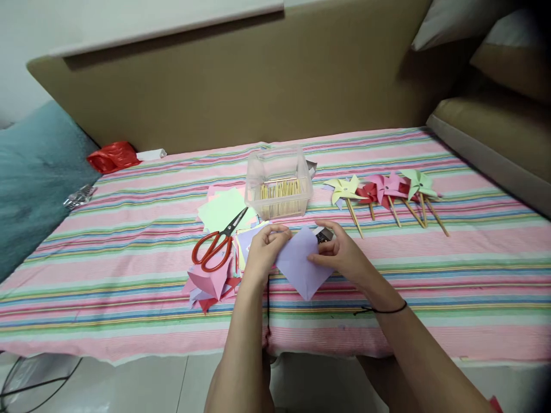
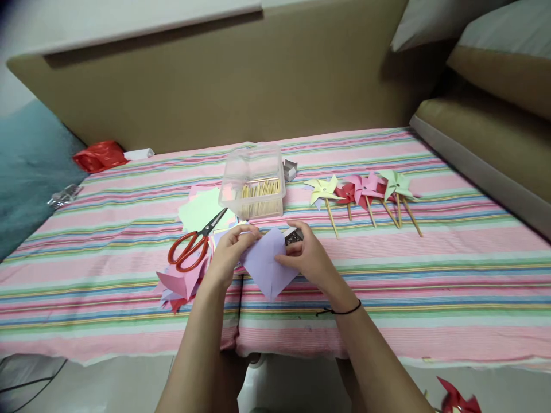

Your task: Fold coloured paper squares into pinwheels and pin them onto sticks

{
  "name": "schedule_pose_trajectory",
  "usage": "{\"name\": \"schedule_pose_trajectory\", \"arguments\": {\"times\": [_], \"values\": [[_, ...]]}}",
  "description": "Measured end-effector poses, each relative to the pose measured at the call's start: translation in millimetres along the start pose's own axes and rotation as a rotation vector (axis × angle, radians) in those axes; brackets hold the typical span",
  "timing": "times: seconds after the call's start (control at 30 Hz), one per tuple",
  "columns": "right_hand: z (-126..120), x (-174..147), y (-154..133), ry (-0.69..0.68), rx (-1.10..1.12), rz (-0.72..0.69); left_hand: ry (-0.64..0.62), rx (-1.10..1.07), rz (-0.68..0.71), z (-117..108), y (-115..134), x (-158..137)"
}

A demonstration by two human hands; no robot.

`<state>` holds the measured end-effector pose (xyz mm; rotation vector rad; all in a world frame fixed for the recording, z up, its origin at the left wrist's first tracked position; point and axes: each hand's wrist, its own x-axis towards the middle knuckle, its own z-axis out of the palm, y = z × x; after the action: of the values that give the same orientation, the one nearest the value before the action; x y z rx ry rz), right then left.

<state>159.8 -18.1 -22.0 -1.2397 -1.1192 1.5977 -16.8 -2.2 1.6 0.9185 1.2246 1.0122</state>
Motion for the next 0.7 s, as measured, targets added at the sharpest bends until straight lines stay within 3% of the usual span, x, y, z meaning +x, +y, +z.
{"name": "schedule_pose_trajectory", "arguments": {"times": [0.17,0.47,0.7], "values": [[2.5,-1.0,4.7,-0.085,-0.024,0.018,-0.024,-0.015,0.014,-1.8,-0.8,-0.7],[3.0,0.9,5.9,-0.041,-0.046,0.023,-0.038,-0.043,0.127,-1.7,1.5,-1.1],[3.2,1.1,7.2,-0.025,-0.039,0.021,-0.084,-0.044,0.128,-8.5,-0.4,-0.2]]}}
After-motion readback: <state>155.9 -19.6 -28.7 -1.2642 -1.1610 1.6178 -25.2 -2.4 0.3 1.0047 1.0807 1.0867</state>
